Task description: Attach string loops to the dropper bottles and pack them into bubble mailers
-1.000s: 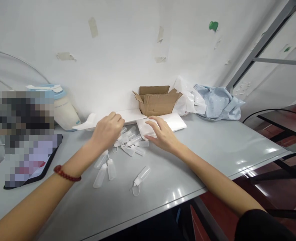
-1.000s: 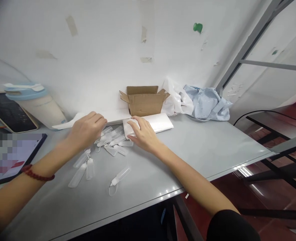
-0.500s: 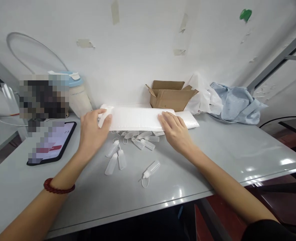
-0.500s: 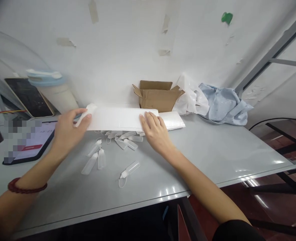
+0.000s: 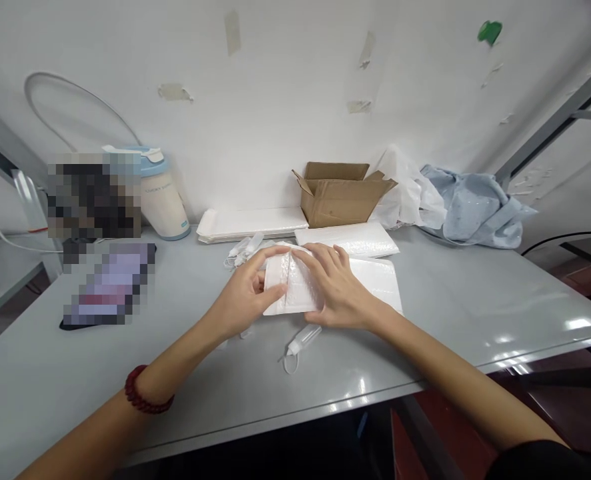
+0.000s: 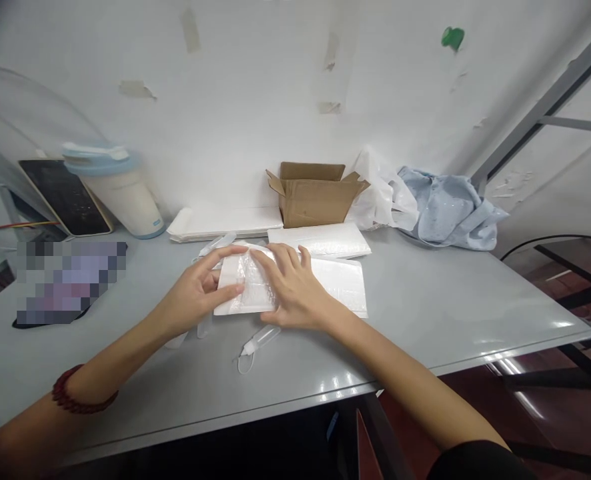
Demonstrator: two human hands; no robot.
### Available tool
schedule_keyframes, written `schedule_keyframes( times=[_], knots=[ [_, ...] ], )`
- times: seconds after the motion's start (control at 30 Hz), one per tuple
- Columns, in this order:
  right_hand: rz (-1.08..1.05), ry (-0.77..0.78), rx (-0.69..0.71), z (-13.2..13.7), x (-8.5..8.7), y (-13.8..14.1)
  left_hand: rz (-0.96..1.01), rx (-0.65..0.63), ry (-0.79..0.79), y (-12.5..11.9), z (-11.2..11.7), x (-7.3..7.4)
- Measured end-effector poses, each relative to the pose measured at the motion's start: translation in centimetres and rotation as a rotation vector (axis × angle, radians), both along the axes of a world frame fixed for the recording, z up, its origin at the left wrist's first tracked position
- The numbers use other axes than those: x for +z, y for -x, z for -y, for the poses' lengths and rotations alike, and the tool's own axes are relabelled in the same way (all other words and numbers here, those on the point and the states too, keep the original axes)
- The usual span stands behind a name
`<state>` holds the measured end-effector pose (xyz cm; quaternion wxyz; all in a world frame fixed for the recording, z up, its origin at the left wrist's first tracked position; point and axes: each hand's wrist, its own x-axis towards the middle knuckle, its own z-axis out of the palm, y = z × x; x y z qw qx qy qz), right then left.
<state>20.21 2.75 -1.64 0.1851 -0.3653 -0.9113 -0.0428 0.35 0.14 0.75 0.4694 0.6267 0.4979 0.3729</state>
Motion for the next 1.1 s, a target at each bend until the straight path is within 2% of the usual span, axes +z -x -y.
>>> schedule_keyframes(
  times=[0.23,0.43,0.57,0.7,0.77,0.83,0.93,0.97,1.03,1.1],
  knots=[
    [-0.05,-0.084,-0.01,-0.1,-0.1,-0.1,-0.03,0.114,0.024,0.1,-0.5,-0.4],
    [-0.074,-0.132,0.036,-0.3,0.0,-0.3,-0.083,0.146,0.042,0.2,-0.8,-0.7],
    [-0.171,-0.16,0.06,-0.6,-0.1,-0.6,-0.154,0.166,-0.031,0.4,-0.8,-0.6],
    [-0.283,-0.222,0.02,-1.4,-0.1,-1.3,-0.125,0.337,-0.15,0.7,-0.7,0.0],
    [-0.338,-0.242,-0.008,-1.8,0.0,-1.7,-0.171,0.36,-0.232,0.8,-0.5,0.1],
    [-0.375,-0.243,-0.029,-2.0,0.2,-2.0,-0.292,0.197,-0.278,0.8,-0.1,0.0],
    [-0.4,-0.234,-0.026,-2.1,0.3,-2.1,-0.5,-0.221,-0.247,0.2,0.9,-0.6],
    [-0.398,-0.23,-0.02,-2.1,0.3,-2.1,-0.551,-0.318,-0.234,-0.1,1.3,-0.9],
    [-0.385,-0.219,-0.006,-2.0,0.2,-1.9,-0.631,-0.429,-0.223,-0.7,2.0,-1.4],
    [-0.364,-0.205,0.011,-1.9,0.1,-1.8,-0.676,-0.469,-0.221,-1.1,2.5,-1.6]
  ],
)
